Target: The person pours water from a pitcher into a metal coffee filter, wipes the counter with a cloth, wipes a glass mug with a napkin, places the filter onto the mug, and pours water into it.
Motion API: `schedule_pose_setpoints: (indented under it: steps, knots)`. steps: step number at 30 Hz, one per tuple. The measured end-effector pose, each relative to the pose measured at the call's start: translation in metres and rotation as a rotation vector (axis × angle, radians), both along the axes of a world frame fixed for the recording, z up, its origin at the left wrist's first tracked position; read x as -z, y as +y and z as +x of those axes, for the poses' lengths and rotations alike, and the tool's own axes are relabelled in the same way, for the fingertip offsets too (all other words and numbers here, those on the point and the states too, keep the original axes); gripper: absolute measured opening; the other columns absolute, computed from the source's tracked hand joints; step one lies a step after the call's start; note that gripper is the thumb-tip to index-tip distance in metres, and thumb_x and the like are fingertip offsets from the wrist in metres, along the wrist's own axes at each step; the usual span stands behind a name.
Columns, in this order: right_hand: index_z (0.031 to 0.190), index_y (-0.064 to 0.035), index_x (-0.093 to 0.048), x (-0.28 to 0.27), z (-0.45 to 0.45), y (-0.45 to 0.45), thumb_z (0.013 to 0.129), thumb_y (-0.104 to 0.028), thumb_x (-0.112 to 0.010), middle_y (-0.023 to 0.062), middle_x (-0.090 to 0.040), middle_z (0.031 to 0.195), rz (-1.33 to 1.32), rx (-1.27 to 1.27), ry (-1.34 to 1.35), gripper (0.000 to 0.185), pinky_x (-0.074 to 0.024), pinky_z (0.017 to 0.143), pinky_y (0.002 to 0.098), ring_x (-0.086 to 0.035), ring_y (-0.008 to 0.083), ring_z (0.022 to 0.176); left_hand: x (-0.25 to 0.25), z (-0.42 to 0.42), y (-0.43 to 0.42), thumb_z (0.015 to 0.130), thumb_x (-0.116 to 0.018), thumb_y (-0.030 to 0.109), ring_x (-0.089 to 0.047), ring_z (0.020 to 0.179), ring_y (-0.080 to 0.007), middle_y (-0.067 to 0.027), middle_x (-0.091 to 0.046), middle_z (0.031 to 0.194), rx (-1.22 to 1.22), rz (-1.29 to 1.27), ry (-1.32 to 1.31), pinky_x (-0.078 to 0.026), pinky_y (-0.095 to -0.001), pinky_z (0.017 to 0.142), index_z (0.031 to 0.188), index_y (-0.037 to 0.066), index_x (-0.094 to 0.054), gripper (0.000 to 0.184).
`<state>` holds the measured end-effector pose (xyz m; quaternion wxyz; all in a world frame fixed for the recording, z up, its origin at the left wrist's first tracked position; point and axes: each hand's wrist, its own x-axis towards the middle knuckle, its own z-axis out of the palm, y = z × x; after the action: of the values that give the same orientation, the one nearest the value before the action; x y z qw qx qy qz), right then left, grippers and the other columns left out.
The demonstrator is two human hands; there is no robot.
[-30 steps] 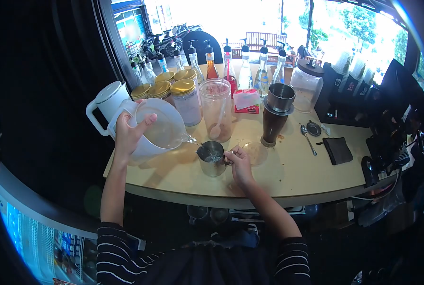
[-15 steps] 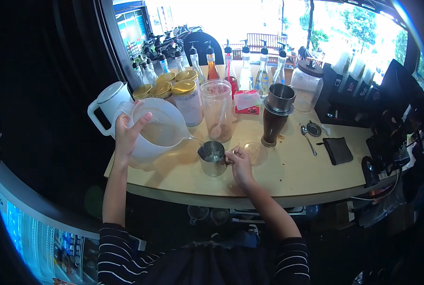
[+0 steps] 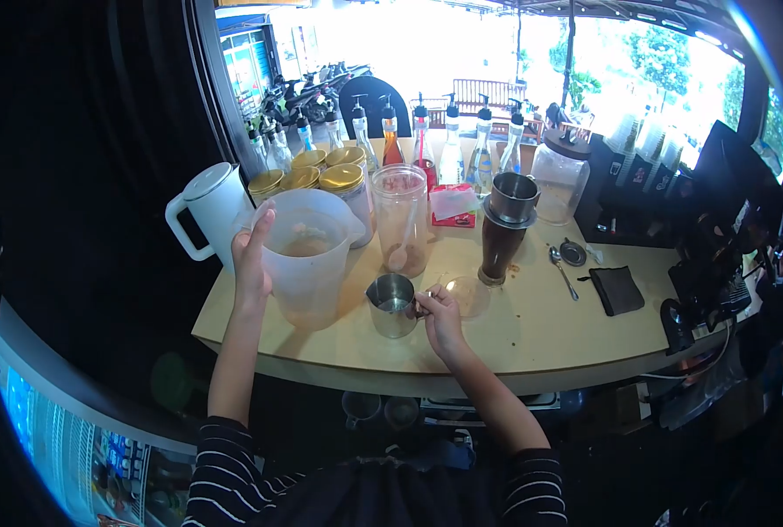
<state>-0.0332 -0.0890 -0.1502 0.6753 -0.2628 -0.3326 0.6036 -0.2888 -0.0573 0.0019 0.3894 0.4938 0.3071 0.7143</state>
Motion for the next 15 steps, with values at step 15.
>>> schedule_pose_setpoints:
  steps: [15]
  knots:
    - [0.077,-0.0073,-0.047,-0.013,0.034,-0.013,0.085,-0.001,-0.055,0.004,-0.054,0.068,-0.016,-0.023,0.066,0.013,-0.0435,0.062,0.0291,-0.053,0.0145,0.061,0.033,-0.005,0.036,0.09,-0.051,0.04,-0.038,0.124,-0.0227,-0.0163,-0.045,0.128,-0.13,-0.062,-0.203,-0.028,-0.0353,0.104,0.125,-0.008,-0.044,0.06]
